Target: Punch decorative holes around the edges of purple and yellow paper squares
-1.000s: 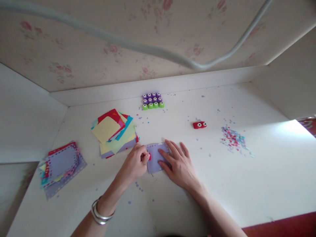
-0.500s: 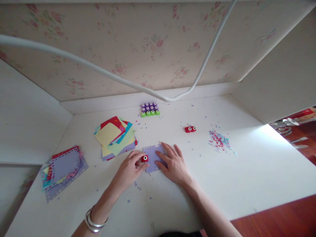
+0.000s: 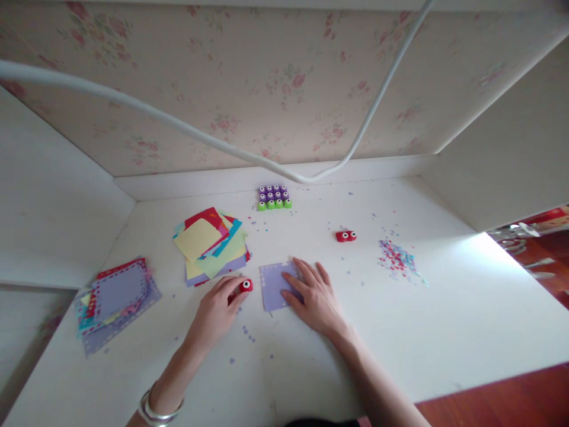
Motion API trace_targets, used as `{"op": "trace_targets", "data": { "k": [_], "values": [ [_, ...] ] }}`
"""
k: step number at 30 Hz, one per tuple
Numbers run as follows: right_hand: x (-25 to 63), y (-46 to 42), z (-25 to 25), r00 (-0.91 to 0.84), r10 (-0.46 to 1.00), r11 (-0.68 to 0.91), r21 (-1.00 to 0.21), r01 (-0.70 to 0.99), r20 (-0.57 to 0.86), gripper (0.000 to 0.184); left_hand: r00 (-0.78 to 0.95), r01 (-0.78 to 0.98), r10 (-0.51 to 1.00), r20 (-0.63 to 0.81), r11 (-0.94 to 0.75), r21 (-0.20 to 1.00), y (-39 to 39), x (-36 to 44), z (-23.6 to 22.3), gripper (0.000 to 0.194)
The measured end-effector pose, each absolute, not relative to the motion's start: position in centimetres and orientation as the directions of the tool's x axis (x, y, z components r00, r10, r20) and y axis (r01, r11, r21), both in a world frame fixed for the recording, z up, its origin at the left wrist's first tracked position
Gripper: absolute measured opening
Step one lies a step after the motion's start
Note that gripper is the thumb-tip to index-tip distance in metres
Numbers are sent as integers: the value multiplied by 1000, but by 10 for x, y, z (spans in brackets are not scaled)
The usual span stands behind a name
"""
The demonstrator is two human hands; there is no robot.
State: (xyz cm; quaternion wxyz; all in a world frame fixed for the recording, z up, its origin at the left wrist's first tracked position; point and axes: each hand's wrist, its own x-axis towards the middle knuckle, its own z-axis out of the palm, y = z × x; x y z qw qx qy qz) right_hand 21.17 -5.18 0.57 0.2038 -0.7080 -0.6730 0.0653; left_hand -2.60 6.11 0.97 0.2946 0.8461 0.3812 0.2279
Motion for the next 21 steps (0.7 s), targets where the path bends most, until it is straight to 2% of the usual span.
{"op": "trace_targets", "data": {
  "k": [4,7,11,14,18,21],
  "values": [
    [212,-52,4,112,966,-2,-424,906,234,37,531,546,837,133,-458,701,53,-31,13,29],
    [207,-56,11,165,941,27,-554,832,295,35,515,534,850,110,-419,734,39,-25,21,33],
    [191,-62,33,80,969,131,-754,643,236,39,580,451,802,139,-459,766,19,-7,29,35],
    [183,-64,45,31,976,165,-822,546,217,30,605,404,770,202,-516,756,10,5,29,35],
    [186,-67,42,138,979,70,-878,473,152,24,618,405,750,236,-561,722,9,11,23,34],
    [208,-71,32,301,952,-76,-908,413,57,24,633,433,714,299,-647,628,15,7,16,29]
  ]
}}
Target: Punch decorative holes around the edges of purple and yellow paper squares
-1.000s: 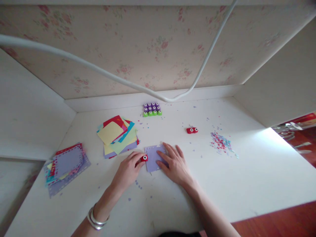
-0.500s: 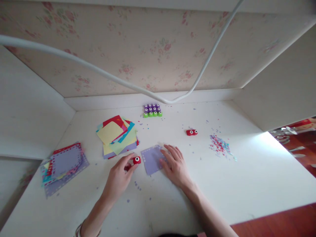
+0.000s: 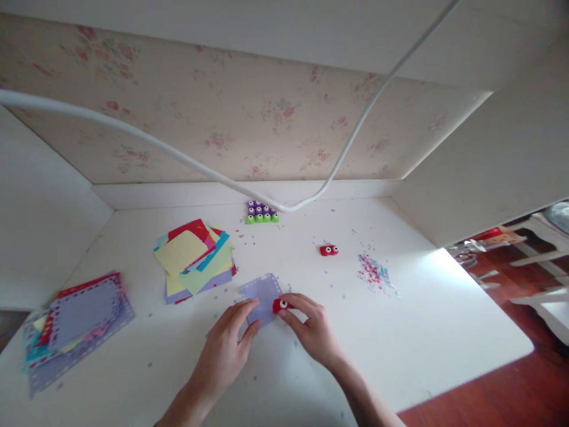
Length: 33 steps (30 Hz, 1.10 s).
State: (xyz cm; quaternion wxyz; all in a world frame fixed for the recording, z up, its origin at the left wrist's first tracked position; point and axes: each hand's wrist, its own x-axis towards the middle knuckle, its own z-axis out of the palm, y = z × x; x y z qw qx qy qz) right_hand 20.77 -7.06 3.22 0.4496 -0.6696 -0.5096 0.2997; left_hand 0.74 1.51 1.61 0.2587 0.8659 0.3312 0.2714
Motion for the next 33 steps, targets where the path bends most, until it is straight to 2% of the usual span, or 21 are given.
{"op": "trace_targets", "data": {
  "k": [2,6,9,12,16,25,29,31,33],
  "values": [
    [235,-71,25,482,876,-184,-911,369,18,29,649,455,673,356,-718,527,20,2,10,23],
    [308,-66,16,791,611,-372,-887,274,-12,46,700,485,607,376,-791,374,23,-6,-2,22],
    [356,-56,16,866,495,-535,-759,371,74,47,735,486,578,355,-814,319,21,-7,-9,25],
    [379,-46,16,852,520,-640,-634,435,60,47,748,488,567,345,-822,294,18,-8,-13,29],
    [386,-39,17,823,567,-640,-604,475,46,45,747,493,568,345,-822,284,16,-11,-17,31],
    [387,-39,13,800,600,-632,-607,483,12,53,756,495,564,332,-825,272,14,-9,-13,32],
    [387,-41,17,807,579,-590,-625,511,113,56,772,489,549,320,-835,253,14,-9,-14,32],
    [380,-44,23,819,545,-545,-666,509,180,56,775,491,550,312,-834,252,14,-8,-12,32],
    [363,-47,28,823,537,-499,-718,486,183,54,769,501,563,302,-825,262,14,-5,-9,32]
  ]
}}
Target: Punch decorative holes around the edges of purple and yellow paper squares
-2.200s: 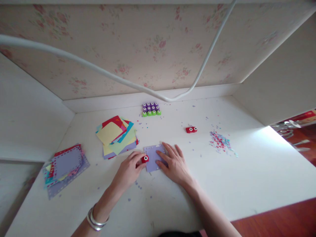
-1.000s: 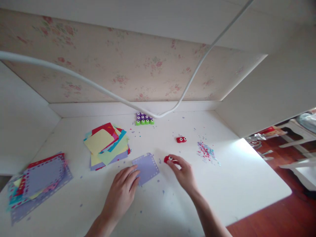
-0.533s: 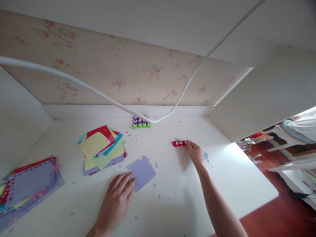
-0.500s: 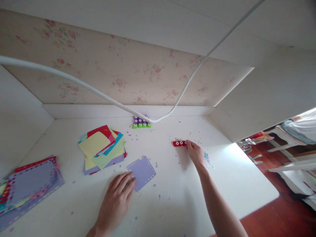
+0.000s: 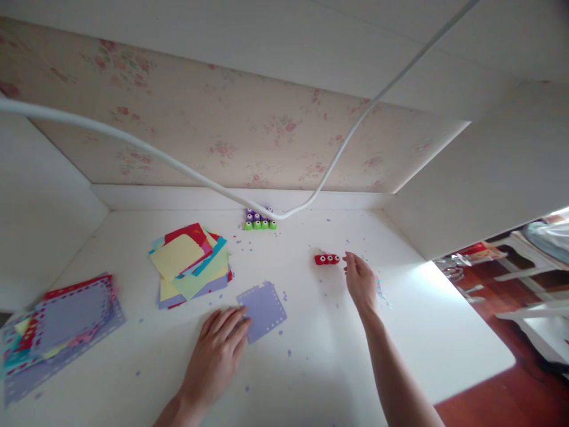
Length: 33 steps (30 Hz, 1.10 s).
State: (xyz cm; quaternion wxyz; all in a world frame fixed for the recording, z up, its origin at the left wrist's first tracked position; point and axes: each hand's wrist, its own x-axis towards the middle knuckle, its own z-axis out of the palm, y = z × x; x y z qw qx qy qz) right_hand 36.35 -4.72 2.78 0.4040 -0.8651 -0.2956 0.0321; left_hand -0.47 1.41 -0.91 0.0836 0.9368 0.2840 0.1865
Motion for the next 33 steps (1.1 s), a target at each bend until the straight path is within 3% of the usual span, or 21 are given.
{"op": "trace_targets", "data": {
  "k": [3,6,9,12,15,18,22,28,33],
  "values": [
    [322,-51,28,754,656,-408,-820,402,44,51,751,521,592,292,-804,288,14,3,-3,28],
    [275,-53,21,583,800,-313,-927,207,-140,46,730,535,618,291,-782,318,13,12,1,27],
    [243,-50,18,484,809,-353,-934,-54,-334,45,712,549,643,283,-761,346,11,17,3,26],
    [230,-44,22,432,797,-364,-906,-214,-422,46,712,549,644,280,-759,350,11,17,4,26],
    [230,-39,26,436,794,-389,-905,-172,-424,50,719,547,638,277,-765,340,11,16,3,26],
    [233,-36,22,394,830,-422,-906,-20,-395,57,709,556,647,282,-758,341,10,15,2,25],
    [235,-34,11,310,905,-361,-910,202,-290,28,694,537,654,301,-749,388,14,13,2,23],
    [237,-32,-6,510,834,-304,-946,108,-210,41,624,517,715,315,-680,520,60,19,18,20],
    [236,-36,-14,576,804,-251,-962,105,-147,49,639,582,714,287,-692,426,123,51,37,20]
  ]
}}
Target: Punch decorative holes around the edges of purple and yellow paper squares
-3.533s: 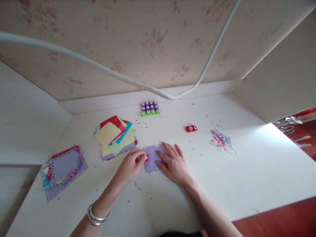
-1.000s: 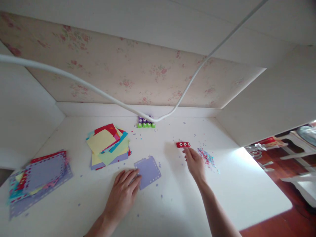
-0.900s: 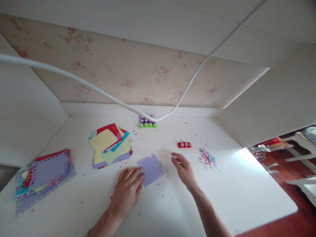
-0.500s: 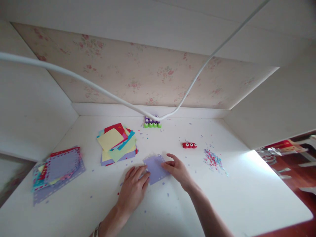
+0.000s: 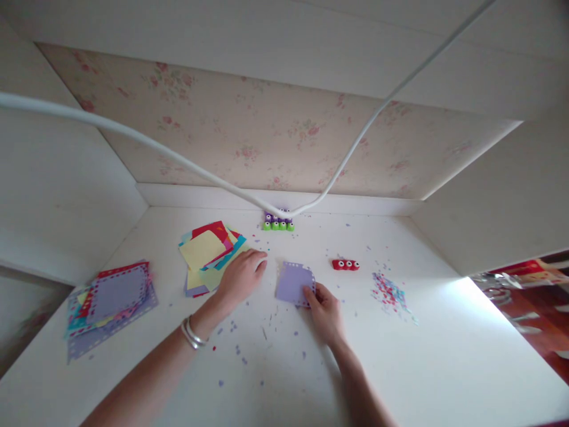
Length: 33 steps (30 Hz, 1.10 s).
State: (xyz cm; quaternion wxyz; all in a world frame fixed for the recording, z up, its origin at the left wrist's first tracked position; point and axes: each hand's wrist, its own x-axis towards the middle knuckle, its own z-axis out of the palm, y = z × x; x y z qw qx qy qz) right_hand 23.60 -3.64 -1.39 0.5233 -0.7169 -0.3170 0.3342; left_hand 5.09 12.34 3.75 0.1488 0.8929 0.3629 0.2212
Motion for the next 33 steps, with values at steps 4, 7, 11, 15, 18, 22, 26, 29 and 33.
{"op": "trace_targets", "data": {
  "k": [4,7,11,15,18,22,26,29,33],
  "values": [
    [235,-38,-12,604,786,-241,-965,99,-134,51,620,616,727,296,-684,391,173,84,35,32],
    [235,-38,-10,603,787,-226,-970,90,-127,51,629,621,719,294,-693,365,199,101,26,43],
    [238,-39,-10,591,796,-229,-968,99,-128,50,670,615,696,261,-716,330,212,107,15,51],
    [242,-39,-13,582,802,-232,-969,90,-138,49,703,614,675,224,-735,288,210,100,16,52],
    [243,-38,-14,583,798,-224,-973,55,-151,49,725,610,662,192,-745,269,204,92,21,35],
    [242,-38,-14,570,802,-214,-977,-3,-178,49,745,592,646,167,-755,282,183,80,26,19],
    [240,-42,-16,557,802,-200,-976,-87,-214,47,751,572,643,150,-746,341,135,61,24,16],
    [236,-47,-15,556,800,-189,-974,-122,-225,40,696,553,690,199,-692,463,93,46,13,21],
    [229,-52,-11,558,791,-180,-967,-180,-251,33,585,412,770,254,-553,724,59,29,-7,27]
  ]
}}
